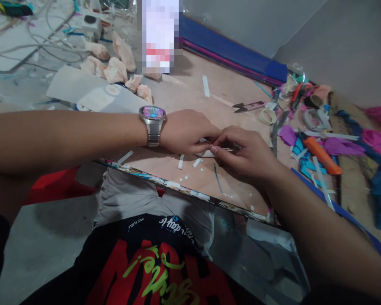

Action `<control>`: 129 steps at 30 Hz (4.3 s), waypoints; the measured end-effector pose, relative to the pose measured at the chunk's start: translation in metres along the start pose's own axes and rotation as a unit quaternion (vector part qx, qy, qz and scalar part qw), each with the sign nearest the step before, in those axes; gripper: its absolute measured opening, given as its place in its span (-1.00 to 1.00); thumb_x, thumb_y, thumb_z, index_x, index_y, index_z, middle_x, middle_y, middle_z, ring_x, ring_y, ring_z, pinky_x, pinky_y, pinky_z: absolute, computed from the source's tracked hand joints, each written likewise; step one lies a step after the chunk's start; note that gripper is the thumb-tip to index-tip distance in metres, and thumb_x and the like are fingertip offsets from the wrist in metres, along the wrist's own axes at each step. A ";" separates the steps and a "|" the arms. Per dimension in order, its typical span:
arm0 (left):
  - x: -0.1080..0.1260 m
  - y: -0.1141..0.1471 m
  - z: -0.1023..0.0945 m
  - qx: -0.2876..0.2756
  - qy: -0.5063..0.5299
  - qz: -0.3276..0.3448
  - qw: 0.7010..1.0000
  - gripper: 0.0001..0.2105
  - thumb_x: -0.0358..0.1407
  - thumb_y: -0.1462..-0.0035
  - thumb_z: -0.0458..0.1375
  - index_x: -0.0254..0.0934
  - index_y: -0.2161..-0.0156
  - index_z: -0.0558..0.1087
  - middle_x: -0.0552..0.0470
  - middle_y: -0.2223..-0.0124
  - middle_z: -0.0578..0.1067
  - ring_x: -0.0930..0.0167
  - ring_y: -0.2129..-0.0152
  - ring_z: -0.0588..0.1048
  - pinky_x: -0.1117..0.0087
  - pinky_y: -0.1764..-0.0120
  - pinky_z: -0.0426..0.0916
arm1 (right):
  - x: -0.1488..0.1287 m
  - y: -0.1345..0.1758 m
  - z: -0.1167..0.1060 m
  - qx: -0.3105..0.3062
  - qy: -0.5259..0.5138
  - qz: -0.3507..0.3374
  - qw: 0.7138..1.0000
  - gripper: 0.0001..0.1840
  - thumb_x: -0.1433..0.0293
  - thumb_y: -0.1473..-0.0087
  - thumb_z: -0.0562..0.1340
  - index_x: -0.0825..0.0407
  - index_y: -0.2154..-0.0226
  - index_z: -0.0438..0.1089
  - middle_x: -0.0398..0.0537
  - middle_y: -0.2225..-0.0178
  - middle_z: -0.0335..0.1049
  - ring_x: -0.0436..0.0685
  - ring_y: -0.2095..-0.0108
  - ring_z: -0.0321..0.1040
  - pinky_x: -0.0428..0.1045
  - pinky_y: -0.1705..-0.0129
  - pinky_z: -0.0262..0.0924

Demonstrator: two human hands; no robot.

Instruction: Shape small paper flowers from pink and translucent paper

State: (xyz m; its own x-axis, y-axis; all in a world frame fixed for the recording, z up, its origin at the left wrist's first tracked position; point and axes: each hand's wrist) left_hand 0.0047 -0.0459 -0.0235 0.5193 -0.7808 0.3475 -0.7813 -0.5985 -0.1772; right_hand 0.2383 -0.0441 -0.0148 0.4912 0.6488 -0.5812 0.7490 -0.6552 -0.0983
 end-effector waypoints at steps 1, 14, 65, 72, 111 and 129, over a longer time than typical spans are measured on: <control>0.000 0.000 0.000 0.001 0.001 0.000 1.000 -0.78 -0.20 -0.30 0.12 -0.21 0.15 0.60 -0.03 0.27 0.67 0.32 0.36 0.57 0.33 0.30 0.22 | 0.000 0.000 0.000 0.000 0.001 -0.001 1.000 -0.78 0.17 -0.26 0.31 -0.07 0.35 0.47 -0.05 0.36 0.50 0.19 0.32 0.41 0.09 0.26 0.22; 0.000 0.000 0.000 -0.005 -0.007 -0.004 1.000 -0.76 -0.20 -0.31 0.11 -0.21 0.13 0.60 -0.05 0.25 0.68 0.34 0.38 0.57 0.34 0.32 0.19 | 0.002 0.000 0.000 -0.003 -0.001 -0.008 1.000 -0.79 0.19 -0.27 0.30 -0.05 0.35 0.48 -0.05 0.35 0.51 0.17 0.32 0.40 0.08 0.26 0.23; 0.000 0.001 0.000 -0.008 0.004 0.003 1.000 -0.59 0.00 -0.42 -0.03 -0.17 0.07 0.58 -0.06 0.22 0.67 0.27 0.28 0.59 0.30 0.27 0.22 | 0.003 0.001 0.003 0.022 0.013 -0.013 1.000 -0.69 0.08 -0.27 0.33 -0.06 0.36 0.46 -0.06 0.36 0.52 0.15 0.35 0.42 0.06 0.31 0.21; 0.000 0.001 0.001 -0.004 -0.008 0.007 1.000 -0.66 -0.04 -0.38 0.07 -0.22 0.10 0.58 -0.07 0.25 0.67 0.29 0.35 0.56 0.30 0.32 0.16 | 0.001 0.000 0.003 0.017 0.008 0.002 1.000 -0.72 0.10 -0.25 0.35 -0.10 0.38 0.48 -0.04 0.34 0.55 0.22 0.31 0.46 0.13 0.24 0.28; -0.001 0.002 0.001 -0.010 0.024 -0.003 1.000 -0.71 -0.07 -0.31 0.11 -0.15 0.08 0.59 -0.08 0.20 0.69 0.26 0.27 0.60 0.32 0.26 0.26 | 0.003 -0.001 0.002 0.017 0.010 0.006 1.000 -0.71 0.05 -0.22 0.34 -0.13 0.39 0.48 -0.08 0.36 0.55 0.20 0.35 0.43 0.10 0.29 0.24; -0.001 0.002 0.001 -0.001 0.024 0.002 1.000 -0.73 -0.09 -0.30 0.10 -0.13 0.11 0.60 -0.09 0.25 0.65 0.18 0.22 0.59 0.21 0.20 0.32 | 0.002 0.000 0.002 0.019 0.020 0.001 1.000 -0.70 0.09 -0.26 0.32 -0.06 0.37 0.44 -0.04 0.38 0.52 0.11 0.41 0.34 0.04 0.35 0.13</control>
State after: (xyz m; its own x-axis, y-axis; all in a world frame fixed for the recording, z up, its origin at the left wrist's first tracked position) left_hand 0.0030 -0.0470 -0.0255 0.4986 -0.7744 0.3896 -0.7844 -0.5944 -0.1775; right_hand 0.2385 -0.0440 -0.0172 0.5105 0.6615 -0.5494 0.7305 -0.6707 -0.1287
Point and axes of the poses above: each hand's wrist, its own y-axis away from the middle knuckle, its own z-axis out of the palm, x = y × z
